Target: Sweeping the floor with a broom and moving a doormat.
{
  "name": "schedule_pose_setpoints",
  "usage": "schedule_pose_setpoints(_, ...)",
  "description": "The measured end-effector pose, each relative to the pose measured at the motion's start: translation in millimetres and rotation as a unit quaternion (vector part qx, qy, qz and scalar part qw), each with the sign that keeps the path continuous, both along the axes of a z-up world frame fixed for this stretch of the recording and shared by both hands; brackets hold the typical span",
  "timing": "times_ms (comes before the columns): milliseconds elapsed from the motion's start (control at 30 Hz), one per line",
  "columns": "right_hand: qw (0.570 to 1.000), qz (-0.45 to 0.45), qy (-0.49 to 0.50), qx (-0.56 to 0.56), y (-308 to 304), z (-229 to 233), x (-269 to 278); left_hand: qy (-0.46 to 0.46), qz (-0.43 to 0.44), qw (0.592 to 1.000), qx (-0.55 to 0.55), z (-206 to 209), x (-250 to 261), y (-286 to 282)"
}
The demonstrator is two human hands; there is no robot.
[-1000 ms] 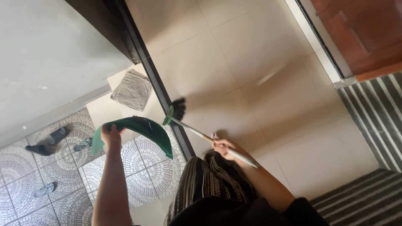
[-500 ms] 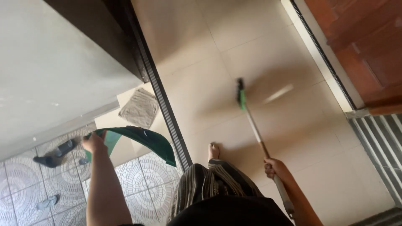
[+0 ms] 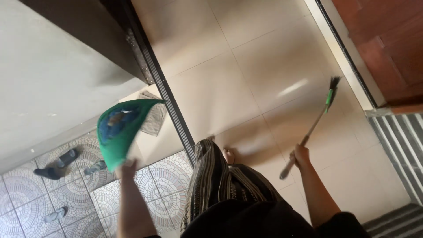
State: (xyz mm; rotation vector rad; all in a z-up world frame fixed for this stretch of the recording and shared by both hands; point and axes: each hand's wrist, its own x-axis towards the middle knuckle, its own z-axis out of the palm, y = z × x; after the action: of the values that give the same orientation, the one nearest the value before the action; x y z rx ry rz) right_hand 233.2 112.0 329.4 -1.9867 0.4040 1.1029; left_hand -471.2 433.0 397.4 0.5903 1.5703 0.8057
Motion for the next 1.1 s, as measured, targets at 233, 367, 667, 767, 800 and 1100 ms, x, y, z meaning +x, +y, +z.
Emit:
schedule_pose_setpoints(233, 0.982, 0.090, 0.068, 0.150, 28, -75, -52, 0.074, -0.083, 0.928, -0.357, -41, 129, -57)
schedule_pose_setpoints(367, 0.967, 0.053, 0.228, 0.098, 179, 46, -204, 0.203, -0.431, 0.877, 0.057, -41, 172, -32)
schedule_pose_setpoints(667, 0.860, 0.065, 0.480, 0.162, 287, 35, -255, 0.212, -0.486, 0.843, 0.092, -22, 253, 31)
schedule_pose_setpoints(767, 0.855, 0.102, 0.476, 0.178, 277, 41, -247, 0.211, -0.517, 0.827, 0.064, -23, 270, 46)
schedule_pose_setpoints(800, 0.876, 0.167, 0.433, 0.130, 267, 46, -247, 0.214, -0.541, 0.807, 0.100, -28, 274, 46)
schedule_pose_setpoints(1100, 0.966, -0.034, 0.237, 0.101, 68, 110, -187, 0.178, -0.654, 0.734, 0.031, -35, 303, 54)
